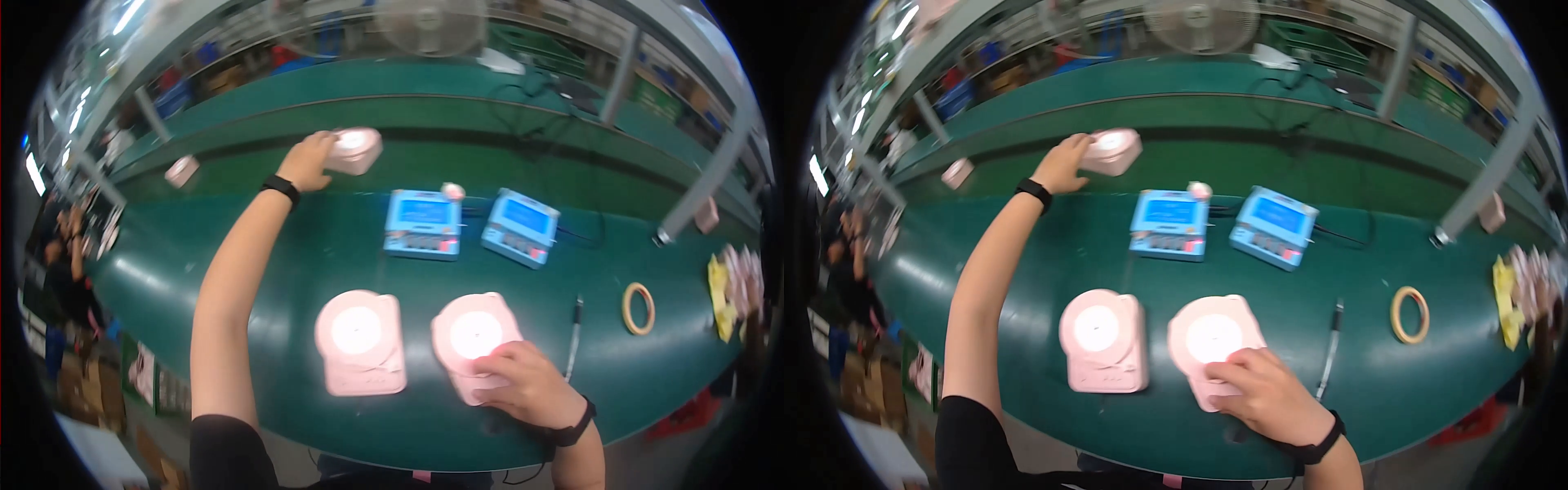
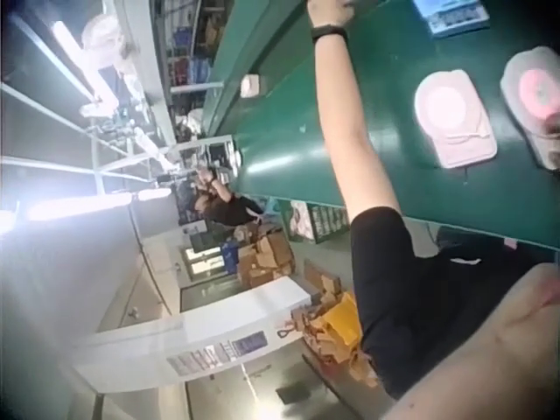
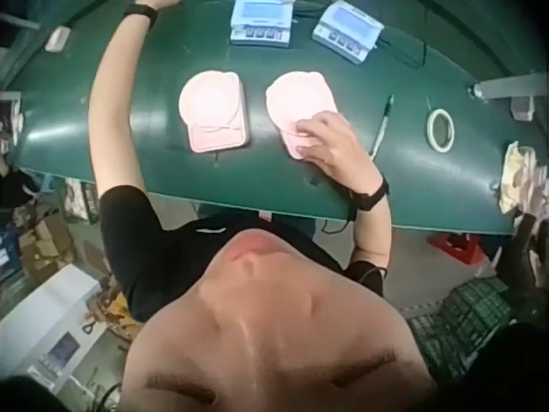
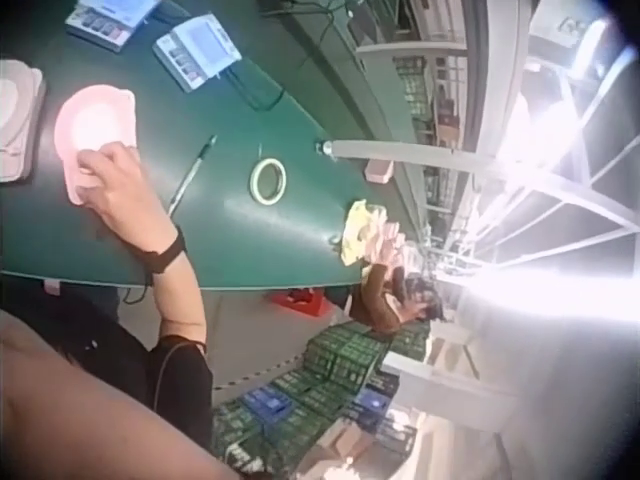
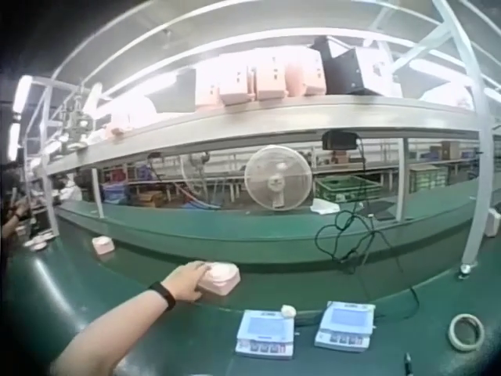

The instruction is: The person picks up pink record players and speakers from a conveyor belt, places them on the table, and presses buttons on the devices while sliding the tonearms across the spinning platters. They then move the speakers and record players back onto the conveyor belt.

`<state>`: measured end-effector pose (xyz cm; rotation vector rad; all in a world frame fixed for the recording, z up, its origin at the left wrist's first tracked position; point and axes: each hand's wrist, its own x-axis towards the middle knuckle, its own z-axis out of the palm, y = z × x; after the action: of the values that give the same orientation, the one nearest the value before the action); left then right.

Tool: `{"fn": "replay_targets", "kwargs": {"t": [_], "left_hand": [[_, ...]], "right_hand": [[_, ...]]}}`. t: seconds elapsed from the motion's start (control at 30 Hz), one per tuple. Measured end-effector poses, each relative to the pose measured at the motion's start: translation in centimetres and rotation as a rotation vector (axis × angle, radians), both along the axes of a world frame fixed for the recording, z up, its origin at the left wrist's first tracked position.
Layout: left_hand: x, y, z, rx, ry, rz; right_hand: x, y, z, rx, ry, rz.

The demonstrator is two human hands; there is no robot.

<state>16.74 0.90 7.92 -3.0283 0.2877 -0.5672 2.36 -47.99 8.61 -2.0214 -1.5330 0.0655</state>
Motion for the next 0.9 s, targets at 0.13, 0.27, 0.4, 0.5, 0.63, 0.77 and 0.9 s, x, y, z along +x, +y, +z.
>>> {"fn": "replay_targets", "kwargs": {"t": [0.13,0.27,0.4,0.5,0.63,0.77,0.9], "left_hand": [[6.2,-0.7,-2.6,-0.058,0.085,-0.059],[8.6,-3.0,-1.1,0.102,0.17,-0.127],[8.5,-6.0,0.5,0.262,0.273,-0.03],[6.4,-6.6,1.5,0.398,0.147,0.004],[1.4,-4.8,2.8,0.205,-0.214,-0.118],[-7.8,-4.8,6.4,0.136,-0.226,0.025],[-16.7,-3.8,8.1,0.052,0.037,0.205]], "right_hand": [[0.6,-0.2,-0.6,0.006,0.05,-0.039],[1.2,0.1,-1.2,0.077,0.104,0.028],[0.7,-0.5,-1.2,0.11,0.095,0.05],[0.8,-1.2,-0.3,0.205,0.12,0.054],[1.7,-4.4,1.5,0.345,0.223,-0.015],[3.3,-7.7,2.4,0.343,-0.022,-0.201],[7.2,-9.3,3.2,0.37,-0.234,-0.475]]}}
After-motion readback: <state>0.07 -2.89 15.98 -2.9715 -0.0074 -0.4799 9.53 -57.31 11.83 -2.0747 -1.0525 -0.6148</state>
